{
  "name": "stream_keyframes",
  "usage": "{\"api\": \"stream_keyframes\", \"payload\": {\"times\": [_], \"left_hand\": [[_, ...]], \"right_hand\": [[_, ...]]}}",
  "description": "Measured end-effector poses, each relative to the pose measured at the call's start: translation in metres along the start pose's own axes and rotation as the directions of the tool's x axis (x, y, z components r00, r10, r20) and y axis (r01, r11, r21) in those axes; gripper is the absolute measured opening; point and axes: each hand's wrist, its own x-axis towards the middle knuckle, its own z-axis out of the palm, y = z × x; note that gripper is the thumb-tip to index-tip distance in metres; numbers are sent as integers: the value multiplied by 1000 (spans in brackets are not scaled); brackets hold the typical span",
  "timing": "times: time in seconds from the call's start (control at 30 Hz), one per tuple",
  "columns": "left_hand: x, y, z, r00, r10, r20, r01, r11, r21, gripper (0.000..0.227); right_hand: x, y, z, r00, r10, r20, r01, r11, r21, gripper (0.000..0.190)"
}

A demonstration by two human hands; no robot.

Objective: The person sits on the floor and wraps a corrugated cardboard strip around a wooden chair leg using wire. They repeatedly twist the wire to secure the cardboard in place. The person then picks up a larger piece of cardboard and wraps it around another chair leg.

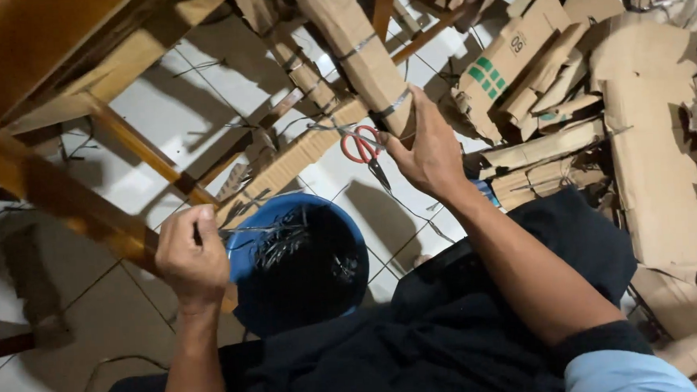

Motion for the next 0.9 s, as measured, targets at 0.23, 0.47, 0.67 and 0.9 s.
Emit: {"api": "stream_keyframes", "payload": {"times": [0.23,0.47,0.67,0.9], "left_hand": [[1,9,3,991,71,110,-69,997,-19,8],[4,7,7,990,46,134,-42,999,-30,9],[0,2,11,987,-41,154,37,999,31,9],[-9,-18,22,986,-21,168,-17,976,219,9]], "right_hand": [[11,63,4,976,130,-178,-7,825,565,35],[7,274,59,856,452,251,-217,754,-620,39],[-16,331,57,747,537,392,29,563,-826,33],[-16,381,78,796,492,352,76,495,-865,33]]}}
